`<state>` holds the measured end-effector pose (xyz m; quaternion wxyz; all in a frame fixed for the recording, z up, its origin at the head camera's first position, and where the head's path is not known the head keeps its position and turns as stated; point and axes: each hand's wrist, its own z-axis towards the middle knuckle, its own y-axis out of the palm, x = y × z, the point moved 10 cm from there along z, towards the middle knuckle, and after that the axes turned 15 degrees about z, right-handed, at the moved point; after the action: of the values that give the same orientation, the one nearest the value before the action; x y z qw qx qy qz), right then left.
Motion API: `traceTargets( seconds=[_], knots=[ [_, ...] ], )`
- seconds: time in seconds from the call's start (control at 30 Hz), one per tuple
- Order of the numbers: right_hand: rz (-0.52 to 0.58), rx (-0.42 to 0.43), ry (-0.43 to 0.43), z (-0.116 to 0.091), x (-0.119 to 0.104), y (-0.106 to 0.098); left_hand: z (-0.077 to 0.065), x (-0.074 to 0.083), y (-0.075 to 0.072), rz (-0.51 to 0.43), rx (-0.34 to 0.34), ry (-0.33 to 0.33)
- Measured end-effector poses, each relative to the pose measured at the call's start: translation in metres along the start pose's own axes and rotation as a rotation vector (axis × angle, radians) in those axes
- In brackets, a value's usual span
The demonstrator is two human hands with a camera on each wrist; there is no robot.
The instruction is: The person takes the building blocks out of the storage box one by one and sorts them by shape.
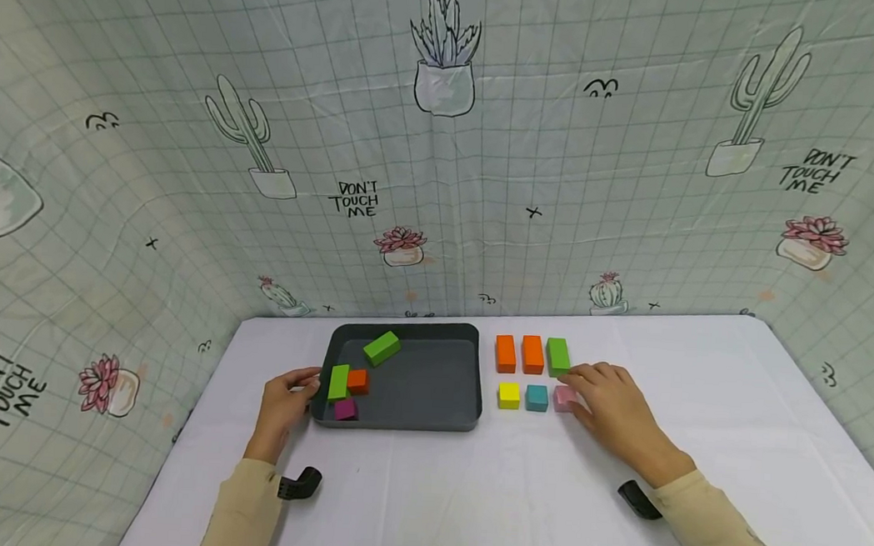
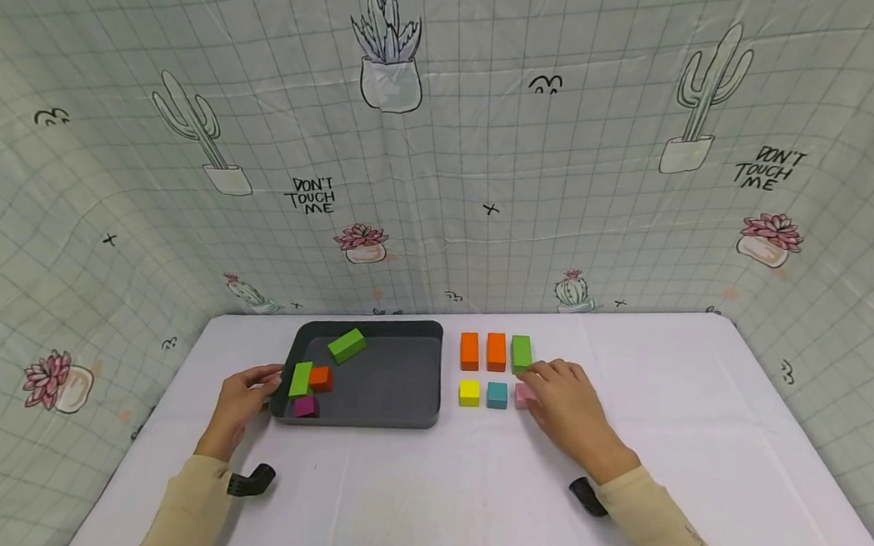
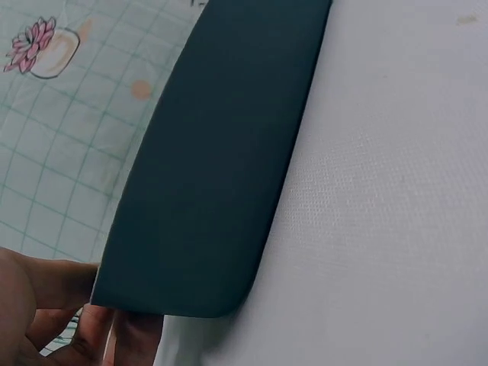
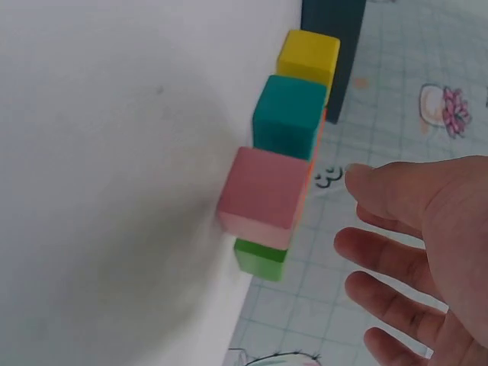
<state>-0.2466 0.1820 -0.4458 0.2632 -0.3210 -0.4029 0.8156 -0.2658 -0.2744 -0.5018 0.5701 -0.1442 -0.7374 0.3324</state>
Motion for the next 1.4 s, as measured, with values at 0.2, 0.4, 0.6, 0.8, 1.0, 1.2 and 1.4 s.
traceTargets(
  seconds=[0.2, 0.4, 0.6, 0.8, 1.0, 1.2, 1.4],
  knots=[
    [0.045, 0.027, -0.061, 0.007, -0.021, -0.005, 0.002, 0.0, 0.001, 0.011, -0.018, -0.003],
    [0.071, 0.006, -0.107, 0.017, -0.042, 0.001, 0.005, 0.0, 0.001, 0.006, -0.041, -0.021],
    [0.097, 0.015, -0.157, 0.034, -0.062, 0.012, 0.002, 0.002, -0.001, 0.008, -0.026, -0.012],
    [0.119, -0.029, -0.171, 0.054, -0.081, 0.028, -0.001, 0.006, -0.002, 0.02, 0.003, 0.019],
    [0.147, -0.042, -0.24, 0.075, -0.11, 0.044, 0.001, 0.006, -0.002, 0.008, 0.017, 0.025],
    [0.15, -0.071, -0.282, 0.097, -0.133, 0.062, 0.001, 0.006, -0.002, 0.004, 0.024, 0.034],
    [0.148, -0.102, -0.278, 0.118, -0.145, 0.081, -0.001, 0.007, -0.003, 0.006, 0.023, 0.044]
  ],
)
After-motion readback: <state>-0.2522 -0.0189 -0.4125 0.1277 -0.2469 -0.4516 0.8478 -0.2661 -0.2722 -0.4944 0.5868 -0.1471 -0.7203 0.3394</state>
